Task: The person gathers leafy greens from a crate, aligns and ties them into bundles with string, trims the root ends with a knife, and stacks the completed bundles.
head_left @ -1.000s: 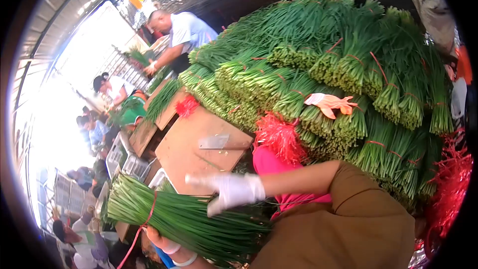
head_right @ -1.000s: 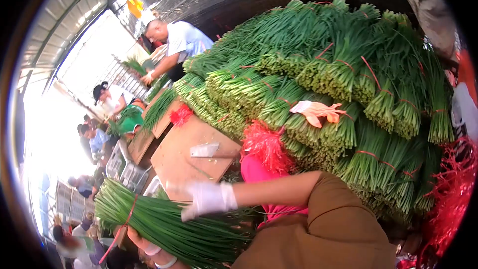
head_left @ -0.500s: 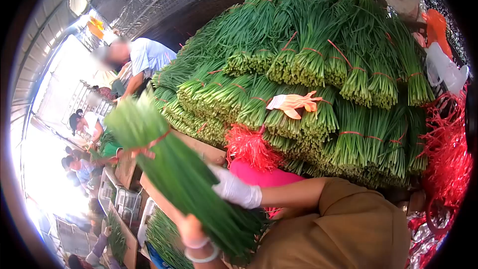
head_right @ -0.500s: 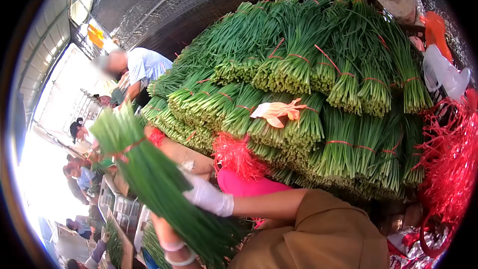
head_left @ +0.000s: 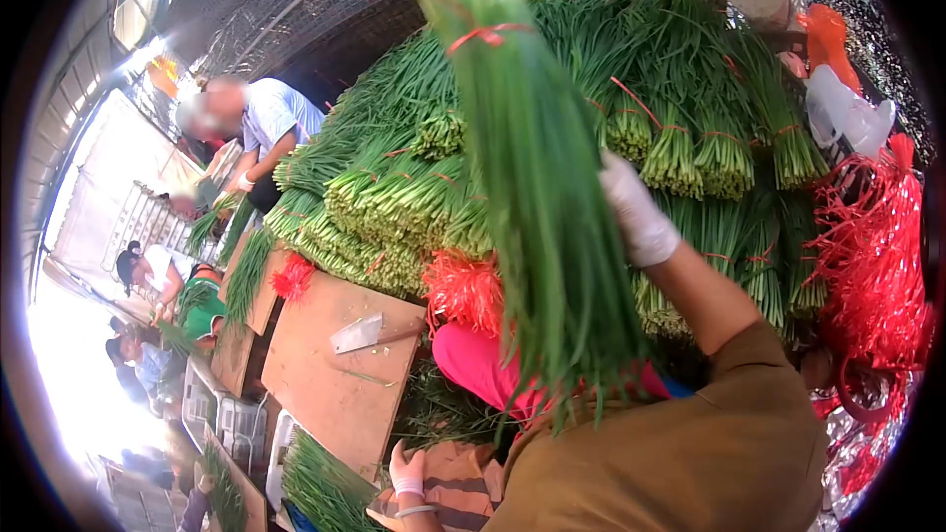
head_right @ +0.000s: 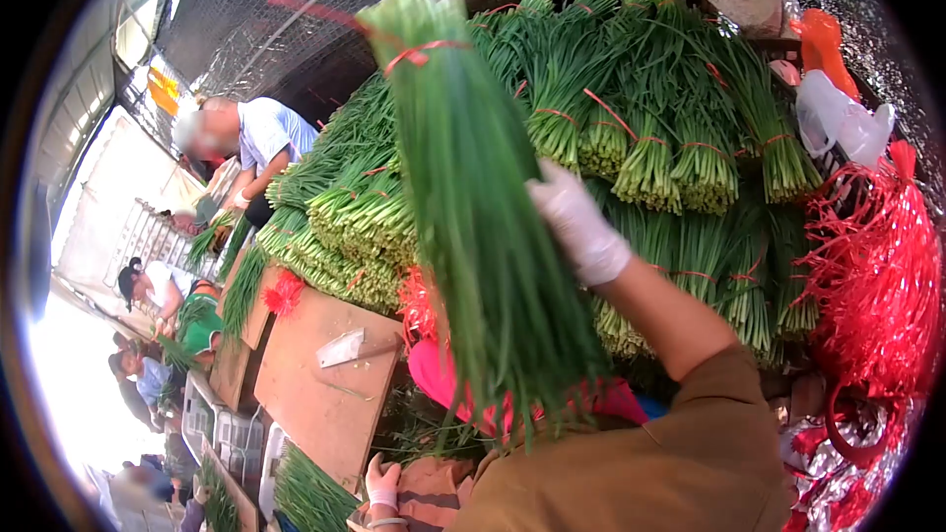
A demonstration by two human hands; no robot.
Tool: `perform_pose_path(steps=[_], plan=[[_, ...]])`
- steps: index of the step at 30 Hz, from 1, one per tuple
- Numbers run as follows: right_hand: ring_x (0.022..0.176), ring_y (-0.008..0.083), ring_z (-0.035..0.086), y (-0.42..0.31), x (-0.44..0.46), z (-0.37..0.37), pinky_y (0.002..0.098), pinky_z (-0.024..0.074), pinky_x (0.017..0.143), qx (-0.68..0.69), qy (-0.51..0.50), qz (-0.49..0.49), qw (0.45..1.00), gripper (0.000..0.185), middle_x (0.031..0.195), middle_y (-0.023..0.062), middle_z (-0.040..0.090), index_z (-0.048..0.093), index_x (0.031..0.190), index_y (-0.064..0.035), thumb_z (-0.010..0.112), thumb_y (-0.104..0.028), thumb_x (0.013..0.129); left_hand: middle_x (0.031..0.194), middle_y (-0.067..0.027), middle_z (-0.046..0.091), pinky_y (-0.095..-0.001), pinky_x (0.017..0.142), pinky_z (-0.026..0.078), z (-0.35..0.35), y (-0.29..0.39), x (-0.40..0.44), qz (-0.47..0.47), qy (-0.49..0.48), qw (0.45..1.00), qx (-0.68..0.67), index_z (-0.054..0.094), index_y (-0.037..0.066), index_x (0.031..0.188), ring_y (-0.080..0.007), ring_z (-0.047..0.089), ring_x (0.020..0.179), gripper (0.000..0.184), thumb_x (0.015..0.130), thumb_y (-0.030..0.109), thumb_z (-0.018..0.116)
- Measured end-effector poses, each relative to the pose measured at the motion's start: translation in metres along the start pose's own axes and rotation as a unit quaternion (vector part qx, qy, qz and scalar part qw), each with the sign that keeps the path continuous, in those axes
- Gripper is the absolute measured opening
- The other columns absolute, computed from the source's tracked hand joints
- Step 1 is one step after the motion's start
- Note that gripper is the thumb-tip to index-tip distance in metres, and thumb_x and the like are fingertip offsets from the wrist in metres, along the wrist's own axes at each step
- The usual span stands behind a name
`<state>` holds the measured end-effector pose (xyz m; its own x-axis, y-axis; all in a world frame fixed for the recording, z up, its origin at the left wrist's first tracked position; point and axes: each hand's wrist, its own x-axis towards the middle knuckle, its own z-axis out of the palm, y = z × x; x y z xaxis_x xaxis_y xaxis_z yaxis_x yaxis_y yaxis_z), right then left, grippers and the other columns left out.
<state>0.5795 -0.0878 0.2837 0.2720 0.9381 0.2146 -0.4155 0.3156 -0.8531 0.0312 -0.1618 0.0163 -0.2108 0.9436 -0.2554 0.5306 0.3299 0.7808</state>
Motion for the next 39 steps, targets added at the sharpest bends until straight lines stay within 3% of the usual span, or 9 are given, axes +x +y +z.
perform_pose_path(steps=[12, 15, 17, 22, 26, 29, 30, 37, 39], plan=[[0.085, 0.0156, 0.064, -0.231, 0.107, -0.3, 0.0305, 0.0509, 0.079, -0.189, 0.171, -0.097, 0.962, 0.048, 0.104, 0.0064, 0.068, 0.064, 0.112, -0.0045, 0.054, -0.045, 0.088, 0.106, -0.0181, 0.067, -0.0327, 0.086, 0.05, 0.005, -0.053, 0.021, -0.007, -0.034, 0.998, 0.06, 0.053, -0.008, 0.124, -0.0233, 0.064, 0.096, 0.063, 0.071, 0.021, 0.071], [0.104, 0.0285, 0.062, -0.265, 0.143, -0.329, 0.0395, 0.0472, 0.092, -0.515, 0.329, -0.067, 0.789, 0.06, 0.119, 0.0178, 0.062, 0.054, 0.124, -0.0011, 0.056, -0.049, 0.086, 0.112, -0.0176, 0.064, -0.0314, 0.088, 0.049, -0.001, -0.056, 0.02, -0.075, -0.027, 0.997, 0.01, 0.053, -0.007, 0.124, -0.0226, 0.061, 0.102, 0.06, 0.07, 0.016, 0.07], [0.115, 0.0353, 0.057, -0.269, 0.155, -0.367, 0.0428, 0.0429, 0.099, -0.749, 0.402, -0.064, 0.522, 0.069, 0.127, 0.0232, 0.056, 0.046, 0.133, 0.0005, 0.056, -0.05, 0.085, 0.112, -0.0173, 0.064, -0.0312, 0.088, 0.049, 0.002, -0.05, 0.014, -0.083, -0.017, 0.996, -0.003, 0.053, -0.006, 0.124, -0.023, 0.061, 0.103, 0.06, 0.07, 0.015, 0.07], [0.136, 0.0315, 0.036, -0.191, 0.162, -0.409, 0.0423, 0.0311, 0.11, -0.851, 0.298, 0.183, 0.392, 0.078, 0.147, 0.0176, 0.037, 0.018, 0.151, -0.0132, 0.052, -0.044, 0.088, 0.117, -0.0173, 0.061, -0.0335, 0.095, 0.045, 0.002, -0.053, -0.003, -0.059, -0.021, 0.998, 0.005, 0.053, -0.006, 0.125, -0.0249, 0.058, 0.109, 0.059, 0.072, 0.016, 0.067], [0.133, 0.0316, 0.04, -0.174, 0.14, -0.406, 0.0435, 0.032, 0.11, -0.912, 0.256, 0.146, 0.284, 0.067, 0.147, 0.0133, 0.039, 0.024, 0.15, -0.0188, 0.047, -0.036, 0.09, 0.119, -0.0174, 0.06, -0.0332, 0.096, 0.045, 0.006, 0.004, -0.014, -0.103, -0.049, 0.993, 0.007, 0.05, -0.006, 0.129, -0.0231, 0.057, 0.111, 0.061, 0.074, 0.016, 0.065], [0.13, 0.0347, 0.042, -0.186, 0.144, -0.47, 0.0422, 0.0332, 0.108, -0.862, 0.225, 0.11, 0.441, 0.062, 0.143, 0.0203, 0.041, 0.03, 0.147, -0.0133, 0.046, -0.032, 0.09, 0.119, -0.0165, 0.061, -0.0322, 0.098, 0.045, 0.02, 0.04, -0.032, 0.01, -0.029, 0.999, 0.033, 0.047, -0.004, 0.132, -0.0234, 0.057, 0.112, 0.058, 0.077, 0.009, 0.064], [0.131, 0.0322, 0.042, -0.192, 0.161, -0.518, 0.0404, 0.0317, 0.109, -0.902, 0.175, 0.066, 0.39, 0.061, 0.144, 0.0201, 0.04, 0.029, 0.148, -0.0103, 0.045, -0.025, 0.091, 0.122, -0.0166, 0.06, -0.0326, 0.099, 0.044, 0.019, 0.034, -0.032, 0.013, -0.029, 0.995, 0.092, 0.048, -0.003, 0.131, -0.0232, 0.057, 0.114, 0.058, 0.079, 0.013, 0.065], [0.11, 0.0313, 0.059, -0.19, 0.164, -0.223, 0.0412, 0.0455, 0.092, -0.944, 0.087, 0.185, 0.259, 0.05, 0.12, 0.0183, 0.061, 0.063, 0.116, -0.0027, 0.057, -0.043, 0.087, 0.117, -0.0159, 0.063, -0.0324, 0.093, 0.047, 0.004, 0.047, -0.053, 0.025, -0.015, 0.997, -0.065, 0.044, 0.001, 0.136, -0.021, 0.06, 0.106, 0.059, 0.083, 0.02, 0.063], [0.111, 0.0305, 0.058, -0.168, 0.158, -0.144, 0.0381, 0.044, 0.095, -0.968, -0.021, -0.058, 0.243, 0.041, 0.121, 0.0177, 0.062, 0.064, 0.115, -0.003, 0.053, -0.034, 0.091, 0.116, -0.0195, 0.063, -0.0349, 0.096, 0.046, -0.002, 0.05, -0.063, 0.026, 0.009, 0.991, -0.134, 0.044, 0.002, 0.136, -0.0255, 0.06, 0.11, 0.06, 0.082, 0.02, 0.064]])
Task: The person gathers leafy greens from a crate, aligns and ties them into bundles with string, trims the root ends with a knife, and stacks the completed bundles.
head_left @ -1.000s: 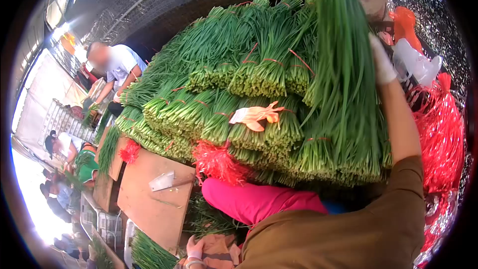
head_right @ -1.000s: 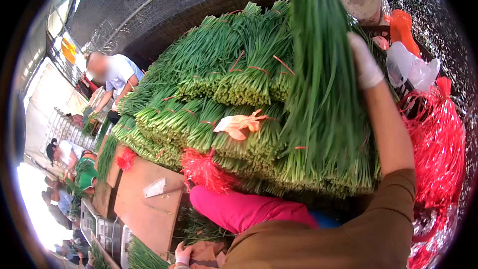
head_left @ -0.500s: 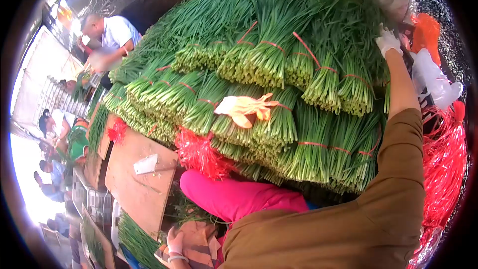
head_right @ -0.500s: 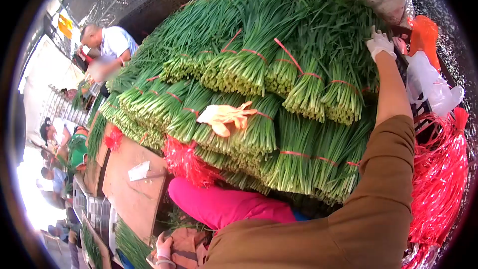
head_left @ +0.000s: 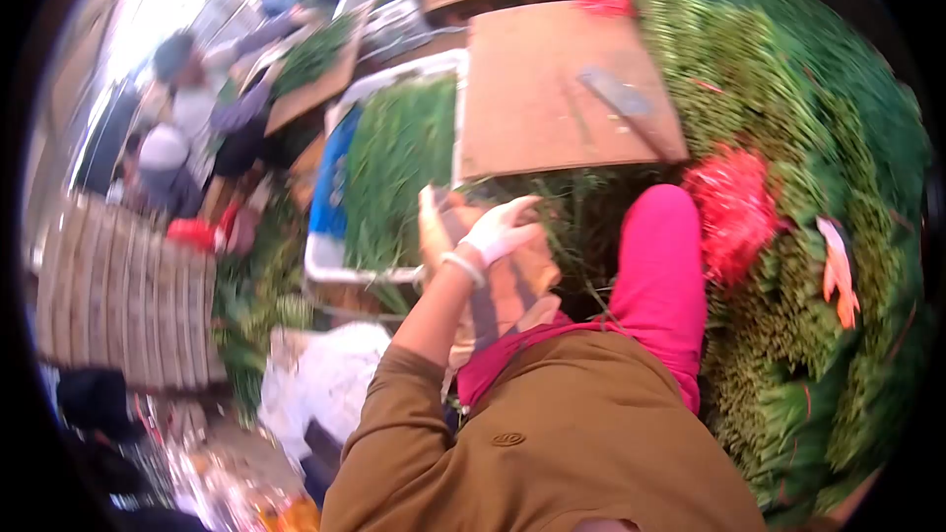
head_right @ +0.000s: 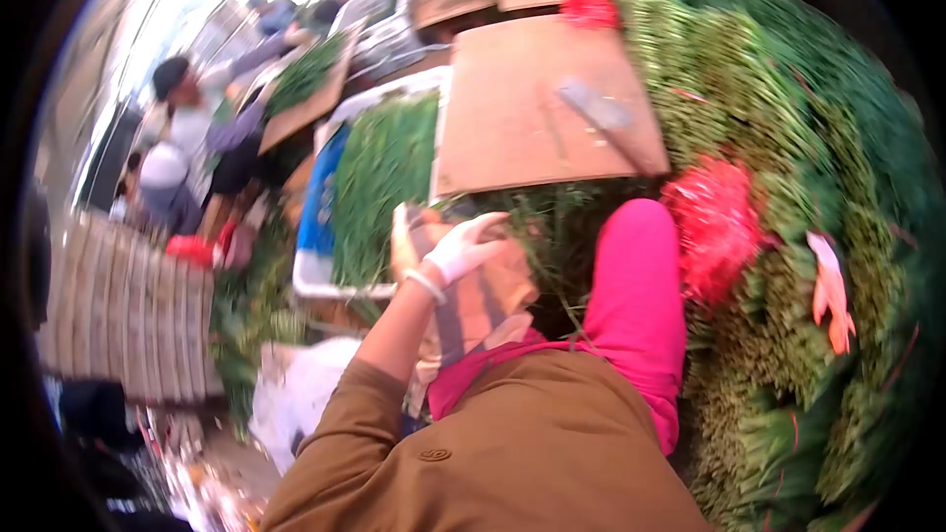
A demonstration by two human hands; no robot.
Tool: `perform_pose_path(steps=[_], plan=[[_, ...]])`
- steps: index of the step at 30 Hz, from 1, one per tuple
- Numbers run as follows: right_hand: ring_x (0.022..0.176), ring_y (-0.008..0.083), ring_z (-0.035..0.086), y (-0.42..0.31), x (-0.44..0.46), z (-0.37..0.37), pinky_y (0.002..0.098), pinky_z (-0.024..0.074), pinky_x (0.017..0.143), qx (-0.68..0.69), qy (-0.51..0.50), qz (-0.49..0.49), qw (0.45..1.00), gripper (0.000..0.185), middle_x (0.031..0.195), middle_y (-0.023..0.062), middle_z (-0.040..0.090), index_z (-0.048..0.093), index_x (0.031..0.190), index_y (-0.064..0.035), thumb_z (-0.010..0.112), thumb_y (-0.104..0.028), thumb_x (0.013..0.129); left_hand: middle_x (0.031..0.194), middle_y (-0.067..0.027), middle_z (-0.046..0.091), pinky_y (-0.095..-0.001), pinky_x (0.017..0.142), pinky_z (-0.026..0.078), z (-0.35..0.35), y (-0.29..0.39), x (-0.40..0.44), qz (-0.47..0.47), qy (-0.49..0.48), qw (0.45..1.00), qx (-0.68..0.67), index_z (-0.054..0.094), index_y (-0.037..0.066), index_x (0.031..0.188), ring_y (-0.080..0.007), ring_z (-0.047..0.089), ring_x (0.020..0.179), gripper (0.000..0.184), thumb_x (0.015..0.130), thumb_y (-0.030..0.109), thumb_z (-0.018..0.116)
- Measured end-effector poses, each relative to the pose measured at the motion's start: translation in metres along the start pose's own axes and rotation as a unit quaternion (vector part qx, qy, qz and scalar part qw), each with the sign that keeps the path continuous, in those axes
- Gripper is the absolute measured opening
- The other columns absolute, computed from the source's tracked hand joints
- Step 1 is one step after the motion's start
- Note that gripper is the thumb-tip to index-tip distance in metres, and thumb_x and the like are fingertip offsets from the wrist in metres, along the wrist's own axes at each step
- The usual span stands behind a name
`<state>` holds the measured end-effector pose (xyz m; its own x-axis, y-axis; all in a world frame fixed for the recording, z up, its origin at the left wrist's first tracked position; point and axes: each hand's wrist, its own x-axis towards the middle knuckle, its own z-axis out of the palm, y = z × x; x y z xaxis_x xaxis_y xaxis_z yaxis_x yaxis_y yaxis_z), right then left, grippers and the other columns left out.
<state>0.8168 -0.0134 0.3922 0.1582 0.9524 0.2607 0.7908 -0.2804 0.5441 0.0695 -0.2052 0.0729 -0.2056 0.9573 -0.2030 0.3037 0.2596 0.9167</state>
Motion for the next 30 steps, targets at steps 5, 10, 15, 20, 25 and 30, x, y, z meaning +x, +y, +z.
perform_pose_path(steps=[5, 10, 15, 20, 25, 30], plan=[[0.125, 0.0209, 0.049, -0.182, 0.053, -0.052, 0.0265, 0.0347, 0.106, 0.331, -0.009, -0.245, 0.911, 0.038, 0.136, 0.0146, 0.052, 0.06, 0.126, -0.0103, 0.057, -0.028, 0.092, 0.11, -0.0158, 0.066, -0.0317, 0.093, 0.048, -0.06, -0.009, -0.051, 0.053, 0.169, 0.983, -0.047, 0.048, 0.001, 0.132, -0.0206, 0.063, 0.103, 0.053, 0.083, 0.013, 0.062], [0.112, 0.0172, 0.057, -0.438, 0.012, -0.069, 0.0274, 0.0407, 0.099, 0.567, -0.176, -0.463, 0.658, 0.035, 0.123, 0.0106, 0.061, 0.055, 0.126, 0.0034, 0.052, -0.003, 0.092, 0.112, -0.0143, 0.064, -0.0281, 0.09, 0.047, -0.135, -0.07, -0.13, 0.017, 0.401, 0.906, -0.136, 0.05, 0.001, 0.13, -0.0189, 0.061, 0.102, 0.049, 0.084, 0.009, 0.062], [0.099, 0.0235, 0.065, -0.632, -0.088, -0.097, 0.0306, 0.0492, 0.088, 0.534, -0.089, -0.616, 0.572, 0.027, 0.107, 0.0145, 0.068, 0.064, 0.111, -0.0002, 0.062, -0.007, 0.085, 0.122, -0.0164, 0.057, -0.0406, 0.099, 0.043, -0.139, -0.127, -0.184, -0.128, 0.463, 0.809, 0.339, 0.06, 0.013, 0.122, -0.0356, 0.052, 0.116, 0.051, 0.073, 0.026, 0.068], [0.095, 0.0279, 0.065, -0.732, -0.157, -0.119, 0.0335, 0.0512, 0.083, 0.553, -0.033, -0.668, 0.497, 0.021, 0.102, 0.0121, 0.068, 0.068, 0.104, -0.007, 0.064, -0.007, 0.083, 0.092, -0.0091, 0.064, -0.0392, 0.083, 0.049, -0.105, -0.114, -0.182, -0.039, 0.228, 0.862, 0.45, 0.065, 0.01, 0.083, -0.029, 0.06, 0.095, 0.015, 0.069, 0.015, 0.066], [0.091, 0.0274, 0.066, -0.762, -0.173, -0.124, 0.0334, 0.0515, 0.081, 0.513, -0.021, -0.707, 0.486, 0.019, 0.098, 0.0128, 0.068, 0.069, 0.101, -0.0078, 0.064, -0.006, 0.083, 0.093, -0.0002, 0.061, -0.0465, 0.098, 0.038, -0.084, -0.147, -0.214, -0.03, 0.063, 0.833, 0.549, 0.065, 0.016, 0.089, -0.0223, 0.055, 0.102, 0.02, 0.069, 0.014, 0.062], [0.09, 0.0244, 0.067, -0.774, -0.16, -0.108, 0.0315, 0.0513, 0.081, 0.568, -0.055, -0.687, 0.45, 0.016, 0.096, 0.0116, 0.069, 0.069, 0.099, -0.005, 0.063, -0.002, 0.085, 0.085, -0.0016, 0.062, -0.045, 0.099, 0.039, -0.11, -0.161, -0.236, -0.162, -0.022, 0.808, 0.566, 0.065, 0.018, 0.084, -0.0227, 0.059, 0.095, 0.013, 0.074, 0.012, 0.059]])
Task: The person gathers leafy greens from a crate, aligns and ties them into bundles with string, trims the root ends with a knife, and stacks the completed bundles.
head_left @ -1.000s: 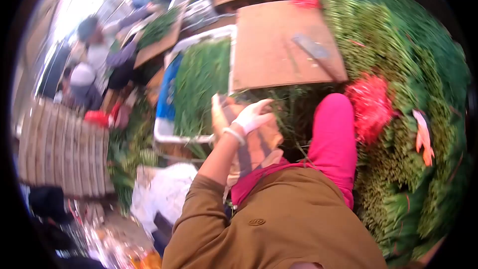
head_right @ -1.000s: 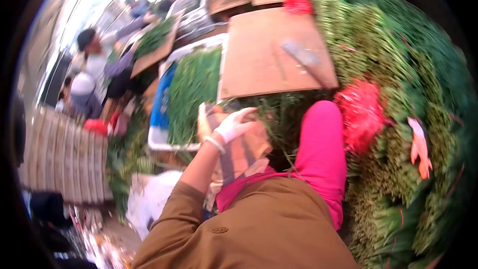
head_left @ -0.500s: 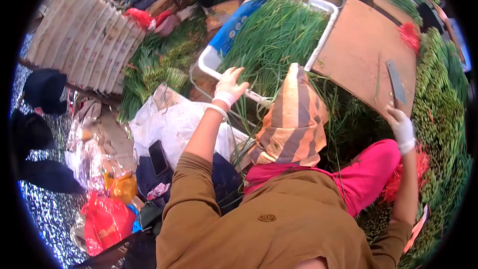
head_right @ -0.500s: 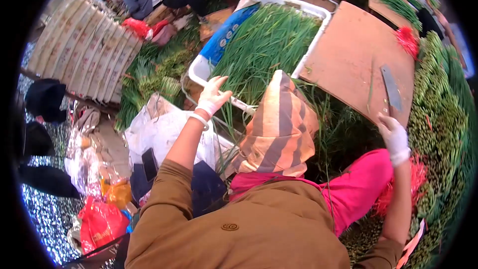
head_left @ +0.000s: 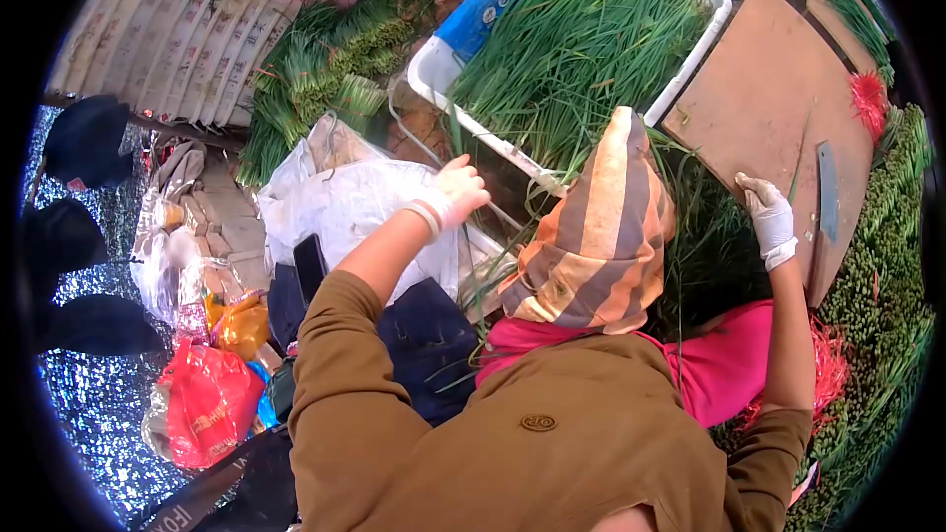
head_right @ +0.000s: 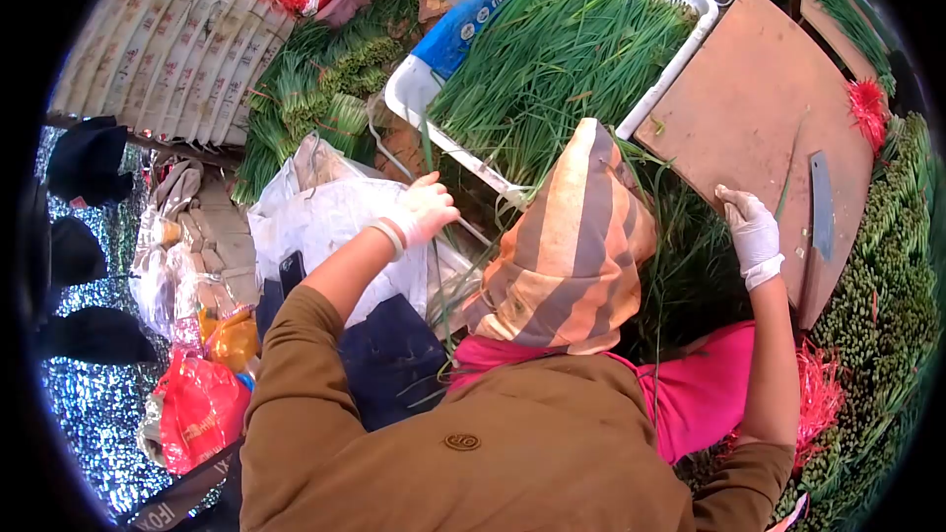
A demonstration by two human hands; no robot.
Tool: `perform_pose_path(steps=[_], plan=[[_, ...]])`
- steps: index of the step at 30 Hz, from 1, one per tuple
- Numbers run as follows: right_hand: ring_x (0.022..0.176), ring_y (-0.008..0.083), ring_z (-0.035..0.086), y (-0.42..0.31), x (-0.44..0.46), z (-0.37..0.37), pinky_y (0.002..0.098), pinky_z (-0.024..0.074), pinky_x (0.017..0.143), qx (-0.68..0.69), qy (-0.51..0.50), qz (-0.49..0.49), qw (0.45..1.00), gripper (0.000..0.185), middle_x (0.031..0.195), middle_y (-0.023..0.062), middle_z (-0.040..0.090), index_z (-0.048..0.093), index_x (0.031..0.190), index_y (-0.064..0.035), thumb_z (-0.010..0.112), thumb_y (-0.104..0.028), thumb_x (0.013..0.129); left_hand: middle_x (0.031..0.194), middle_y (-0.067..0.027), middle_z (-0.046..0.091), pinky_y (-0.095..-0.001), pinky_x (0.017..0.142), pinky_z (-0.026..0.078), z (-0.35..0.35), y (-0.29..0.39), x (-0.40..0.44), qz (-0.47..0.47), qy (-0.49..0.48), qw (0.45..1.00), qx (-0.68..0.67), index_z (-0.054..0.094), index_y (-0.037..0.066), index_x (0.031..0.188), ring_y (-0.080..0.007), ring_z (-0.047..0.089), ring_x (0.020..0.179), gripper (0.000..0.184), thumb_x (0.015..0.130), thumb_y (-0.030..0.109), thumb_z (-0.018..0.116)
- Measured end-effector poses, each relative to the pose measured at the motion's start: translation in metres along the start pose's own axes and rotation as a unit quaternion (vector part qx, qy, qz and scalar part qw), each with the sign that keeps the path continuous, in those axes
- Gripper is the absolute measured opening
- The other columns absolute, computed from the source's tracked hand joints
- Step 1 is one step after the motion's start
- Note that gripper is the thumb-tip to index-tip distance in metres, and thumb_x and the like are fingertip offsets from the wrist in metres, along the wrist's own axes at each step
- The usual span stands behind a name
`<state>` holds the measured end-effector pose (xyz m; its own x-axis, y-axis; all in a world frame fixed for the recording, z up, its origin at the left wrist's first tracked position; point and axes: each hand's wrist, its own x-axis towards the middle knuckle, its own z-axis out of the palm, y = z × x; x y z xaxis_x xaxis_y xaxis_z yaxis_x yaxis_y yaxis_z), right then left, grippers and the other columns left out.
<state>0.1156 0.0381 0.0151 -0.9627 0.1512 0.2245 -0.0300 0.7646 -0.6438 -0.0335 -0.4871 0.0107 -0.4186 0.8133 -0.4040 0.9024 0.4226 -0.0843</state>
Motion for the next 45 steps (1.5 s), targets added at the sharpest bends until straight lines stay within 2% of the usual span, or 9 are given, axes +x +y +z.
perform_pose_path(steps=[4, 11, 19, 24, 30, 33, 39, 42, 45], plan=[[0.094, 0.0207, 0.066, 0.0, -0.009, -0.017, 0.0302, 0.0502, 0.085, 0.011, -0.007, 0.049, 0.999, 0.019, 0.101, 0.0107, 0.069, 0.068, 0.102, -0.0037, 0.06, 0.0, 0.085, 0.079, -0.003, 0.066, -0.04, 0.075, 0.05, -0.024, -0.04, -0.018, -0.09, 0.03, 0.994, 0.05, 0.067, 0.017, 0.076, -0.0231, 0.064, 0.082, 0.007, 0.074, 0.015, 0.06], [0.1, 0.0205, 0.064, 0.036, -0.036, -0.06, 0.0303, 0.0479, 0.091, -0.019, 0.099, 0.086, 0.991, 0.024, 0.106, 0.0107, 0.067, 0.067, 0.108, -0.0033, 0.058, 0.002, 0.087, 0.086, -0.0093, 0.066, -0.0394, 0.075, 0.05, -0.064, -0.035, -0.009, -0.165, 0.3, 0.917, -0.206, 0.068, 0.009, 0.089, -0.0289, 0.063, 0.083, 0.013, 0.077, 0.015, 0.065], [0.113, 0.0303, 0.057, 0.107, -0.079, -0.109, 0.0359, 0.0432, 0.099, -0.175, 0.124, 0.207, 0.955, 0.051, 0.12, 0.018, 0.059, 0.056, 0.124, -0.0003, 0.071, -0.005, 0.075, 0.106, -0.0141, 0.065, -0.0362, 0.091, 0.047, -0.09, 0.025, 0.084, -0.09, 0.21, 0.877, -0.423, 0.066, 0.005, 0.107, -0.0293, 0.061, 0.102, 0.029, 0.081, 0.018, 0.063], [0.115, 0.0284, 0.052, 0.116, -0.09, -0.107, 0.0334, 0.0404, 0.103, -0.206, 0.146, 0.176, 0.951, 0.061, 0.121, 0.013, 0.055, 0.053, 0.131, -0.007, 0.067, 0.007, 0.074, 0.117, -0.0157, 0.061, -0.0402, 0.094, 0.046, -0.057, 0.031, 0.144, -0.093, 0.001, 0.95, -0.297, 0.062, 0.009, 0.117, -0.0322, 0.058, 0.109, 0.04, 0.082, 0.027, 0.057], [0.109, 0.0264, 0.055, 0.105, -0.068, -0.129, 0.0372, 0.046, 0.096, -0.397, 0.18, 0.218, 0.873, 0.055, 0.117, 0.0134, 0.058, 0.053, 0.131, -0.0108, 0.07, -0.012, 0.079, 0.118, -0.018, 0.063, -0.0411, 0.094, 0.046, -0.045, -0.008, 0.158, -0.169, -0.155, 0.941, -0.251, 0.062, 0.008, 0.118, -0.0316, 0.06, 0.11, 0.048, 0.081, 0.037, 0.056], [0.096, 0.0241, 0.06, 0.067, -0.029, -0.107, 0.0345, 0.0499, 0.086, -0.053, 0.115, 0.369, 0.921, 0.059, 0.111, 0.0125, 0.061, 0.051, 0.134, -0.013, 0.071, -0.014, 0.079, 0.117, -0.0192, 0.062, -0.0413, 0.094, 0.046, -0.041, -0.009, 0.152, -0.18, -0.095, 0.932, -0.3, 0.062, 0.007, 0.118, -0.0333, 0.059, 0.109, 0.051, 0.082, 0.042, 0.057], [0.082, 0.0199, 0.059, 0.04, -0.015, -0.014, 0.0322, 0.05, 0.077, -0.055, 0.068, 0.028, 0.996, 0.045, 0.107, 0.0106, 0.064, 0.054, 0.127, -0.0018, 0.057, 0.001, 0.082, 0.118, -0.0202, 0.062, -0.037, 0.094, 0.046, -0.037, 0.004, 0.158, -0.157, -0.157, 0.895, -0.388, 0.059, 0.005, 0.122, -0.0328, 0.06, 0.109, 0.056, 0.081, 0.043, 0.058], [0.056, 0.0285, 0.059, -0.038, -0.05, -0.006, 0.0398, 0.0483, 0.051, -0.315, -0.138, -0.1, 0.934, 0.035, 0.067, 0.0131, 0.06, 0.066, 0.105, -0.0147, 0.058, 0.002, 0.076, 0.117, -0.0188, 0.063, -0.0375, 0.094, 0.046, -0.033, -0.037, 0.154, -0.211, -0.134, 0.904, -0.348, 0.062, 0.006, 0.119, -0.0326, 0.06, 0.108, 0.055, 0.078, 0.042, 0.06], [0.077, 0.03, 0.063, -0.072, -0.074, -0.033, 0.0416, 0.0497, 0.068, -0.226, -0.43, -0.001, 0.874, 0.022, 0.076, 0.0162, 0.061, 0.066, 0.098, -0.0074, 0.065, -0.008, 0.076, 0.116, -0.0182, 0.064, -0.0378, 0.094, 0.047, -0.014, -0.082, 0.161, -0.253, -0.096, 0.905, -0.329, 0.063, 0.004, 0.117, -0.0319, 0.061, 0.108, 0.054, 0.078, 0.041, 0.06]])
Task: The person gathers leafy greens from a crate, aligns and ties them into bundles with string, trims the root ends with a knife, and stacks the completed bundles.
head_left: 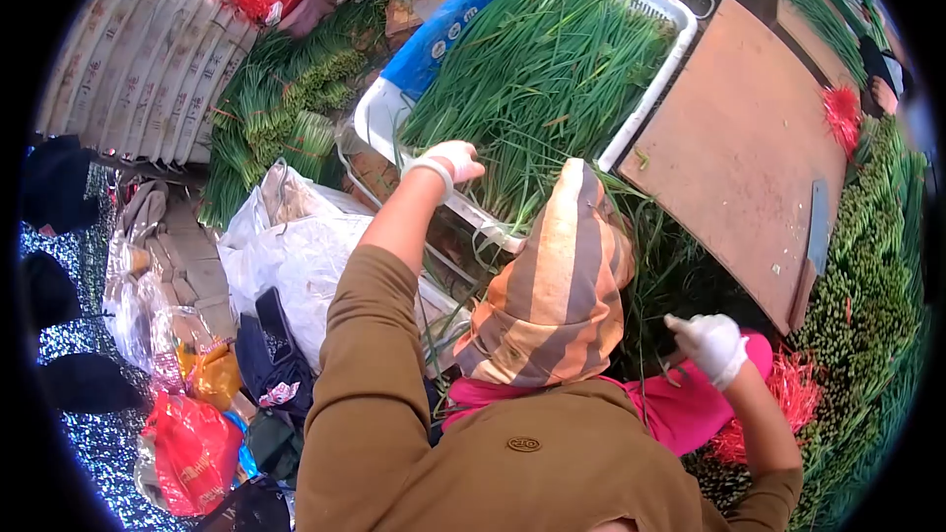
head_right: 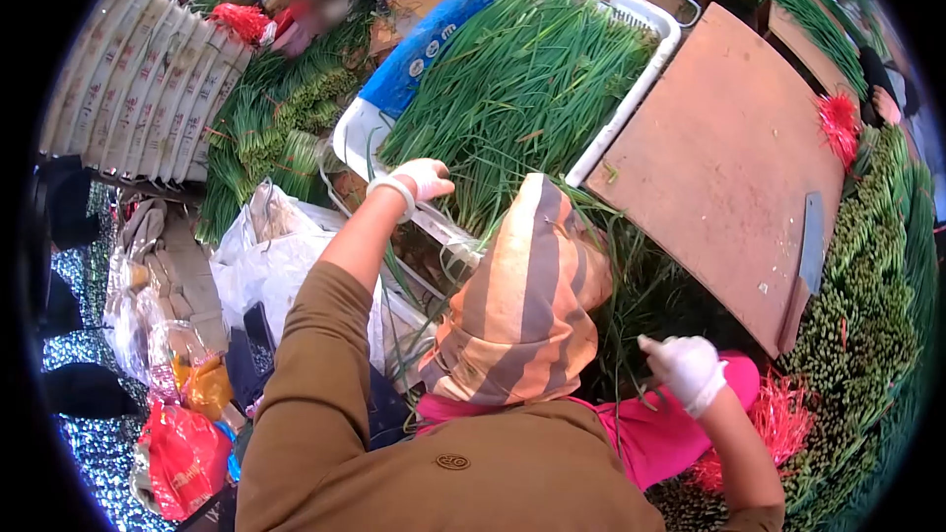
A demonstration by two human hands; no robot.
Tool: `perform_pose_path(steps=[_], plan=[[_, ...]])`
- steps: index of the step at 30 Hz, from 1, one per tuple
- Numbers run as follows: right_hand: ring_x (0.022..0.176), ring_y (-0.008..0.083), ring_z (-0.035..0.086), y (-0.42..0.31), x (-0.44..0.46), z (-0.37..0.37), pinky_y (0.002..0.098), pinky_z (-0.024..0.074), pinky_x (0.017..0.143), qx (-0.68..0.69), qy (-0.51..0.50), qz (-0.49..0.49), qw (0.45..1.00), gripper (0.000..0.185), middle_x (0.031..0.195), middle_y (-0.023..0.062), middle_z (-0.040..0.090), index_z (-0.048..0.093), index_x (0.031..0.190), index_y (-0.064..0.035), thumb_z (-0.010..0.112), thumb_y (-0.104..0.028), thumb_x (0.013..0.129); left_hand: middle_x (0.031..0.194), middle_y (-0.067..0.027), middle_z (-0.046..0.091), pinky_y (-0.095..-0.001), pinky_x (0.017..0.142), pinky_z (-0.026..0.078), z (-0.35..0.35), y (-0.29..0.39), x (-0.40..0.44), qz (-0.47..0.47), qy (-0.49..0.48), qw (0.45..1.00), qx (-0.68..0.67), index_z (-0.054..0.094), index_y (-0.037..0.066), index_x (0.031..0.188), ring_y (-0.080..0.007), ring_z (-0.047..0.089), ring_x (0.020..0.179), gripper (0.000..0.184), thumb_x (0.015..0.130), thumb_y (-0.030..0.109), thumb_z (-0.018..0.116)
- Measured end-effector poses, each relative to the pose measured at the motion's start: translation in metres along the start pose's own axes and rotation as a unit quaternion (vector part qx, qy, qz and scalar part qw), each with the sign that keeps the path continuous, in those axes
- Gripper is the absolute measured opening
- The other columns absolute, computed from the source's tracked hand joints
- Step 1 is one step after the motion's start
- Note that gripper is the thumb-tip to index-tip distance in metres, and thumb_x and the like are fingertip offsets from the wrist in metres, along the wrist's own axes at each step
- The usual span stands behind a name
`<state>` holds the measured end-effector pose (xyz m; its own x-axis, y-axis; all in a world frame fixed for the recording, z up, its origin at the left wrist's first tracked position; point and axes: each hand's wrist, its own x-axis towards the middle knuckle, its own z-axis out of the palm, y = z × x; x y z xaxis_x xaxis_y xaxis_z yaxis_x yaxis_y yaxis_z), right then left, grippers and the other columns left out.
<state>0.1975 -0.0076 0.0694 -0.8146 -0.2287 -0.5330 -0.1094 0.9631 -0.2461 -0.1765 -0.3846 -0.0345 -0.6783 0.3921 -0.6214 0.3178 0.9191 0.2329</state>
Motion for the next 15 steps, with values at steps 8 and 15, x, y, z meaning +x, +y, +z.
perform_pose_path(steps=[8, 15], plan=[[0.12, 0.0319, 0.051, 0.13, 0.059, -0.012, 0.0401, 0.0378, 0.104, 0.03, 0.464, 0.152, 0.872, 0.045, 0.129, 0.0136, 0.056, 0.055, 0.129, -0.0056, 0.059, -0.024, 0.089, 0.129, -0.0208, 0.056, -0.0382, 0.1, 0.042, 0.026, 0.037, 0.058, -0.097, -0.064, 0.992, -0.051, 0.054, -0.003, 0.127, -0.0337, 0.054, 0.119, 0.078, 0.077, 0.056, 0.065], [0.123, 0.032, 0.048, 0.119, 0.065, -0.021, 0.0423, 0.0351, 0.105, 0.021, 0.462, 0.166, 0.871, 0.047, 0.131, 0.0114, 0.056, 0.055, 0.13, -0.0073, 0.06, -0.026, 0.088, 0.126, -0.0251, 0.055, -0.0359, 0.099, 0.043, 0.006, 0.074, 0.063, 0.001, -0.132, 0.99, 0.051, 0.054, -0.006, 0.125, -0.0329, 0.056, 0.117, 0.082, 0.075, 0.058, 0.063]])
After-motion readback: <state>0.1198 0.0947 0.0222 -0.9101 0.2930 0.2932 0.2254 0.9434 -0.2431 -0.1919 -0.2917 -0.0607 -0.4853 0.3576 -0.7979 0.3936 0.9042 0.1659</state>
